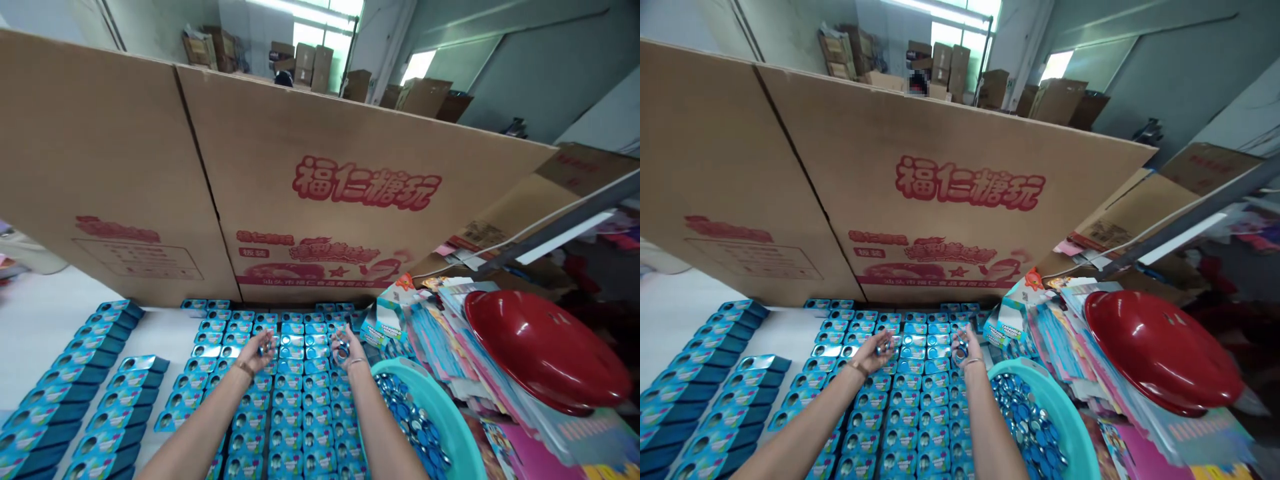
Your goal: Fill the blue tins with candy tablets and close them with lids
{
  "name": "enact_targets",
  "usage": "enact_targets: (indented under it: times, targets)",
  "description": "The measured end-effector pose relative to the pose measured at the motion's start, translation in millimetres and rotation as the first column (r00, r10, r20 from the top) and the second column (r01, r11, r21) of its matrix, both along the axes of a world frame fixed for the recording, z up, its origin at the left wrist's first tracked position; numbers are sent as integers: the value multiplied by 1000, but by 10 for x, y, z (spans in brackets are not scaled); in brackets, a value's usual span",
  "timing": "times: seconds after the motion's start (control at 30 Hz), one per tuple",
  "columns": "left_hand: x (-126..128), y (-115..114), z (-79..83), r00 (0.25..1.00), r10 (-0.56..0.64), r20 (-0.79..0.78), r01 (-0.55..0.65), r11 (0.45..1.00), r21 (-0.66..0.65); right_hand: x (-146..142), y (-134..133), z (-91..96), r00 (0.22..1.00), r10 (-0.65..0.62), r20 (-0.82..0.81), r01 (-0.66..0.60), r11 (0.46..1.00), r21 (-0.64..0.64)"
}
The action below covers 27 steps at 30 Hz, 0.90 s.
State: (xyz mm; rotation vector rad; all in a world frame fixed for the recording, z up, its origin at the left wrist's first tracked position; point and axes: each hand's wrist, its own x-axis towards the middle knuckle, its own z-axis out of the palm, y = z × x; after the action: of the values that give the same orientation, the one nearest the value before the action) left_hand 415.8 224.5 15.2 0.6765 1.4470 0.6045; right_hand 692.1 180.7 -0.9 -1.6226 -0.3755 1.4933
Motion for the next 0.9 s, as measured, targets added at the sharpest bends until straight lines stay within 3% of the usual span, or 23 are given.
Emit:
enact_targets:
  times: [0.1, 0.2, 0.27, 0.33, 0.43, 0.57, 0.63, 0.67, 0.8, 0.9]
  targets:
    - [-135, -274, 26, 948, 164, 273, -136, 984, -119, -61, -233, -46, 874, -229, -429, 217, 973, -79]
    - [-216, -463, -8, 721, 378, 581, -188, 913, -362, -240, -366, -124, 730, -281, -623, 260, 957, -127]
    - [-253, -530, -58, 586, 447, 676, -159, 882, -444, -359, -411, -173, 684, -251, -685, 235, 965, -118]
    - [-281, -556, -114, 589, 420, 690, -145, 896, -420, -451, -425, -210, 684, -227, -694, 214, 971, -106]
    - [-299, -552, -185, 669, 346, 658, -143, 928, -343, -529, -398, -247, 771, -188, -608, 198, 979, -51]
    - [-259, -481, -245, 859, 132, 494, -45, 982, -184, -530, -291, -275, 931, -45, -362, 67, 997, 47]
    - [-206, -387, -259, 967, -56, 250, 70, 996, -48, -491, -210, -271, 965, 19, -261, -4, 998, 56]
    - [-171, -315, -261, 984, -132, 119, 132, 991, 13, -464, -163, -261, 969, 32, -246, -18, 998, 58]
    - [1, 146, -252, 946, -263, -187, 289, 948, 132, -338, 54, -203, 959, 21, -283, -11, 999, 37]
    - [140, 575, -241, 855, -337, -394, 426, 890, 163, -265, 212, -195, 980, 8, -199, -5, 1000, 17]
